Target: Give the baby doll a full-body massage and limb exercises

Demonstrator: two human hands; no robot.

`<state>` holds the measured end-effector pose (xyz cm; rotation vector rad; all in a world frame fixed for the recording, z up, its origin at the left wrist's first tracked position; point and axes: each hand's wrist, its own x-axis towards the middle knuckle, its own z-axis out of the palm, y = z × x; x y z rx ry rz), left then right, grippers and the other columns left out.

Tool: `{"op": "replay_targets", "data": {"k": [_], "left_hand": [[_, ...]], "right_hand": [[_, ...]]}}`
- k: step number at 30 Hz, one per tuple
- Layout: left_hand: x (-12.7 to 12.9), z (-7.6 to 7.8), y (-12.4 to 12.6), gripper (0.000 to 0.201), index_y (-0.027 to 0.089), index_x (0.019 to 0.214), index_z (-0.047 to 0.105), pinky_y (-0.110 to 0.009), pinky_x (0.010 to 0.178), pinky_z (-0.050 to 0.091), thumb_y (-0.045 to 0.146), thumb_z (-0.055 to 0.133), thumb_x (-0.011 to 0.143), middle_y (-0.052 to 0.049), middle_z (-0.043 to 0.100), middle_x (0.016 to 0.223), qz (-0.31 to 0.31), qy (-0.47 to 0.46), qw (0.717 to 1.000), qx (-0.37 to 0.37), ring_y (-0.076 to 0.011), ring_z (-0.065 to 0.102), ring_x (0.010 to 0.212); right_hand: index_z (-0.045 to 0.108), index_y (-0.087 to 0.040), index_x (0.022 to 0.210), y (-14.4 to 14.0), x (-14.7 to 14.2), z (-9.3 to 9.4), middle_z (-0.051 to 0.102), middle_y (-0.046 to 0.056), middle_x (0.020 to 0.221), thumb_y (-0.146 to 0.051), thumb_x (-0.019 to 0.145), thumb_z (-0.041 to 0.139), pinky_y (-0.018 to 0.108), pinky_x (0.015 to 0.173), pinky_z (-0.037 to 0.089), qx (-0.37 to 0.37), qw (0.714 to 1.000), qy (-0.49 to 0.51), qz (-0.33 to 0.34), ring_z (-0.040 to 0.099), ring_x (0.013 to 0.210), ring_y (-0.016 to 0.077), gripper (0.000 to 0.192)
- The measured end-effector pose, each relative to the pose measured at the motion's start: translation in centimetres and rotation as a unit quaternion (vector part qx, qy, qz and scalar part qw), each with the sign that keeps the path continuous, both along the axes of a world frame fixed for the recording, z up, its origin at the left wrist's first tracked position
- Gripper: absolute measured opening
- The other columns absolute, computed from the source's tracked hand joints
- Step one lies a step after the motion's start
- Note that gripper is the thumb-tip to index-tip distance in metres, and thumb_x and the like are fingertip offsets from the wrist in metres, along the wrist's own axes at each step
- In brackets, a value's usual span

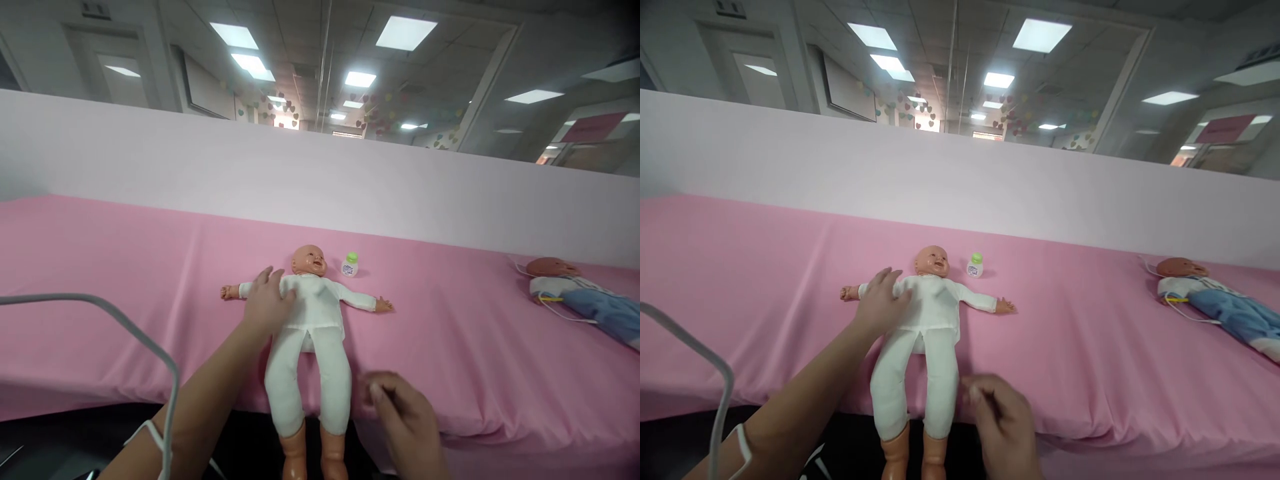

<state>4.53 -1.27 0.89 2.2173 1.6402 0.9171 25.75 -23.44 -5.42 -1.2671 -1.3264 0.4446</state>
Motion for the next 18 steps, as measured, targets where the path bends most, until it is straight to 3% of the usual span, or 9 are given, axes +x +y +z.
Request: {"op": "replay_targets", "data": {"k": [4,8,11,14,18], "left_hand": [[2.5,-0.3,-0.6,0.058,0.021,0.145,0.057,-0.049,0.119,0.034,0.049,0.055,0.094,-0.017,0.048,0.159,-0.085,0.0,0.996,-0.018,-0.0364,0.043,0.147],[3.8,-0.6,-0.3,0.057,0.021,0.138,0.06,-0.048,0.115,0.037,0.053,0.058,0.091,-0.018,0.051,0.155,-0.108,0.038,0.993,-0.042,-0.0386,0.045,0.144],[4.2,-0.2,0.0,0.054,0.019,0.13,0.064,-0.049,0.105,0.044,0.056,0.054,0.092,-0.022,0.063,0.139,-0.112,0.063,0.991,-0.047,-0.0415,0.056,0.132],[4.5,0.5,0.6,0.055,0.018,0.121,0.067,-0.048,0.093,0.048,0.061,0.05,0.093,-0.023,0.071,0.12,-0.082,0.091,0.991,-0.058,-0.0417,0.066,0.114],[4.9,1.1,1.7,0.061,0.017,0.123,0.065,-0.047,0.091,0.048,0.067,0.047,0.092,-0.023,0.072,0.122,-0.046,0.08,0.993,-0.074,-0.0414,0.068,0.114]], "right_hand": [[0.075,-0.02,0.108,5.4,0.4,1.4,0.078,0.01,0.112,-0.045,0.086,0.078,0.039,0.093,0.06,-0.066,0.976,0.205,-0.032,0.073,0.106,0.0266,0.033],[0.069,-0.023,0.128,9.7,-0.7,2.5,0.073,0.01,0.132,-0.039,0.081,0.08,0.042,0.099,0.058,-0.139,0.921,0.36,0.051,0.069,0.12,0.0275,0.051],[0.075,-0.02,0.116,11.9,-1.6,2.9,0.078,0.01,0.121,-0.04,0.088,0.07,0.039,0.093,0.061,-0.169,0.9,0.391,0.089,0.073,0.113,0.0275,0.035],[0.076,-0.018,0.095,14.4,-1.9,2.7,0.082,0.011,0.099,-0.037,0.089,0.064,0.039,0.081,0.065,-0.184,0.89,0.415,0.033,0.077,0.097,0.0283,0.024],[0.074,-0.017,0.092,17.3,-1.7,2.3,0.081,0.011,0.09,-0.032,0.092,0.059,0.041,0.08,0.065,-0.195,0.878,0.435,0.042,0.078,0.092,0.0283,0.021]]}}
